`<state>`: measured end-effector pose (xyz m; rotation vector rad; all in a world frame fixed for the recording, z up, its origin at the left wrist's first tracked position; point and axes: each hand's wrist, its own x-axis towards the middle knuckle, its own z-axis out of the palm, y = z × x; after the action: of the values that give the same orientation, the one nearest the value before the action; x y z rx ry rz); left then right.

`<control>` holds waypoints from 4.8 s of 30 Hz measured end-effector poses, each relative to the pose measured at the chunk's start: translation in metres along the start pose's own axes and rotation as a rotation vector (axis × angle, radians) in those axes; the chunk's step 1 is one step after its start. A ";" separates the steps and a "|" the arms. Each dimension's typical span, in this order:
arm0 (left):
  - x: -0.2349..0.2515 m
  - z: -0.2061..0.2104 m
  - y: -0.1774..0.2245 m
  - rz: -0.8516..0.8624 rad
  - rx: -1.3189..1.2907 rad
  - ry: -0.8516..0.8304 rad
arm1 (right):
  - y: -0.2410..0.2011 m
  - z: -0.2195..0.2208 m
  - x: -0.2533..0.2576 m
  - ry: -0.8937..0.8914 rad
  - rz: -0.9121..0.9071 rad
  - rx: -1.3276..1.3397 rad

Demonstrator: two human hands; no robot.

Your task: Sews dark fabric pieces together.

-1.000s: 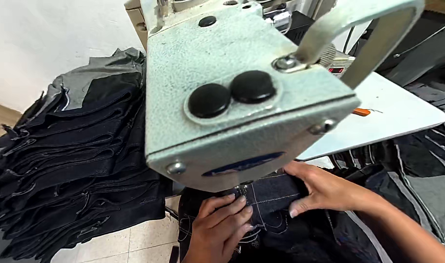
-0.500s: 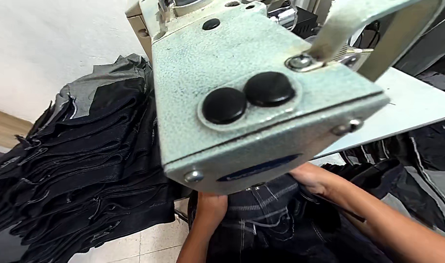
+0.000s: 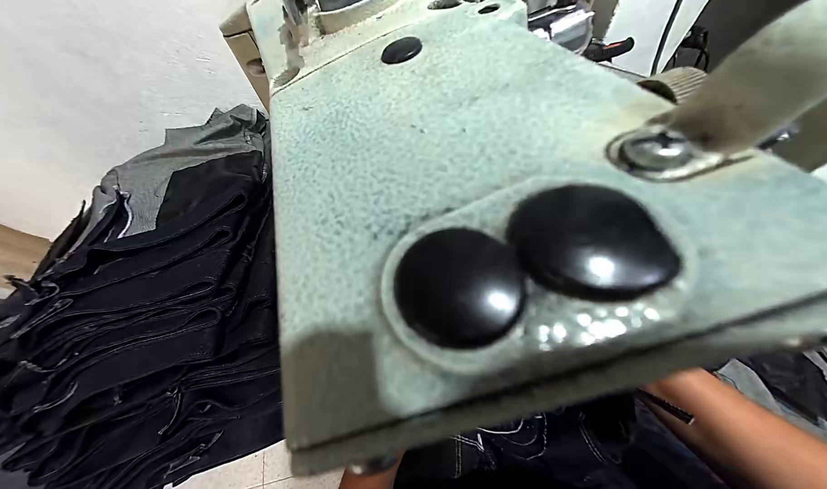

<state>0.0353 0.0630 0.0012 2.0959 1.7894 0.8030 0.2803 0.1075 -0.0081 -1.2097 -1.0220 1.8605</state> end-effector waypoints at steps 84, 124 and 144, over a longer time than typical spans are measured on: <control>-0.003 -0.023 -0.003 -0.346 -0.558 -0.078 | 0.000 -0.081 0.000 0.562 -0.938 -1.304; -0.066 -0.049 -0.069 -0.467 -0.289 0.392 | 0.010 -0.010 0.052 0.447 -1.184 -1.152; -0.072 -0.027 -0.089 -0.326 -0.400 0.420 | 0.025 -0.018 0.034 0.397 -0.805 -1.323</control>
<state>-0.0586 0.0074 -0.0416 1.4115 1.8951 1.4381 0.2828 0.1299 -0.0479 -1.3673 -2.1476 0.1580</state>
